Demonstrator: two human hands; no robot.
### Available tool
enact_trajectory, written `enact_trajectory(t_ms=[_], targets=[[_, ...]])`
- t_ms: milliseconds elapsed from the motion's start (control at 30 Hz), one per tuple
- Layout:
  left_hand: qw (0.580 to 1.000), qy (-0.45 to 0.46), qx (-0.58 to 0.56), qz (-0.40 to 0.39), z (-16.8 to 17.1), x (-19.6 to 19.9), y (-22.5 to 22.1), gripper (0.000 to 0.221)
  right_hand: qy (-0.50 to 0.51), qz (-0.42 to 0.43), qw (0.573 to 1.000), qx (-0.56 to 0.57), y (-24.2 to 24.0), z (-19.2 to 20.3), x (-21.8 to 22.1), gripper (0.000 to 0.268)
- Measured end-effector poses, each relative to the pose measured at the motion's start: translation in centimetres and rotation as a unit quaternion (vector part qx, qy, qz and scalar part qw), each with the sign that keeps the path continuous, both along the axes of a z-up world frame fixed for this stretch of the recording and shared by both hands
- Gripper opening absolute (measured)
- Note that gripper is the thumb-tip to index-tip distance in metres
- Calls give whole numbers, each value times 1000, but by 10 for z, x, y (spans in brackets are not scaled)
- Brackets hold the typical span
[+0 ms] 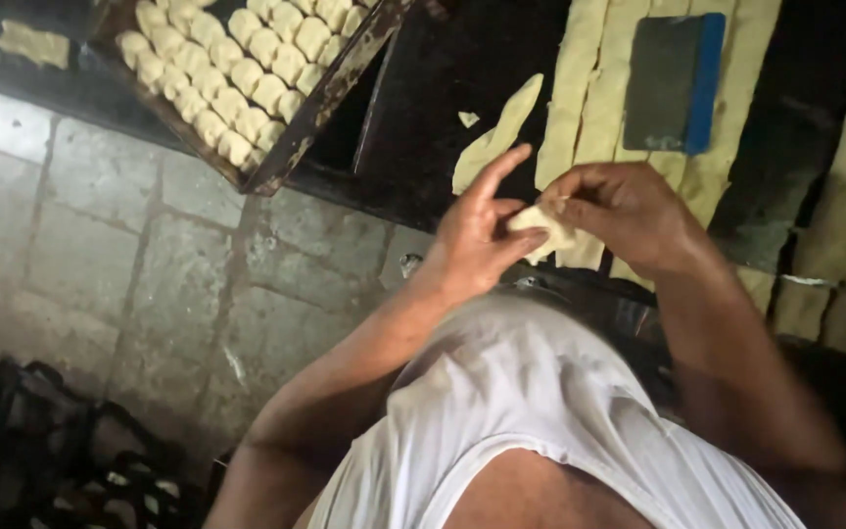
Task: Shaping small pieces of dough and placing them onto a baking tray.
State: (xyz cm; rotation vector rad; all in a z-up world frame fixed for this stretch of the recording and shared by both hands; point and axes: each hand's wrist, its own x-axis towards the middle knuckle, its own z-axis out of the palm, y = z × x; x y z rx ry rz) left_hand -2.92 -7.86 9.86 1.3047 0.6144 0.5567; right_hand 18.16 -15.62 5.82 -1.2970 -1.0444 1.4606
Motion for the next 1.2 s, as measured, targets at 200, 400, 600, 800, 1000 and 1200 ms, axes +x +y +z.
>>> enact_trajectory(t_ms=[200, 400, 600, 800, 1000, 1200], targets=[[951, 259, 164, -34, -13, 13, 3, 17, -415, -160, 856, 265, -18, 31, -31, 15], [976, 124, -178, 18, -6, 20, 7, 24, -503, -171, 754, 387, -35, 16, -34, 39], [980, 143, 136, -11, 20, 20, -2, 23, -448, -103, 838, 296, -38, 39, -13, 27], [973, 70, 210, -62, 28, 12, -1, 10, 248, -170, 950, 84, -20, 37, -10, 29], [953, 2, 304, 8, 27, 3, 0, 20, 5, -117, 992, 54, -25, 41, 1, 19], [990, 78, 100, -59, 15, -11, 14, 26, -445, -163, 802, 364, -16, 62, -58, 20]])
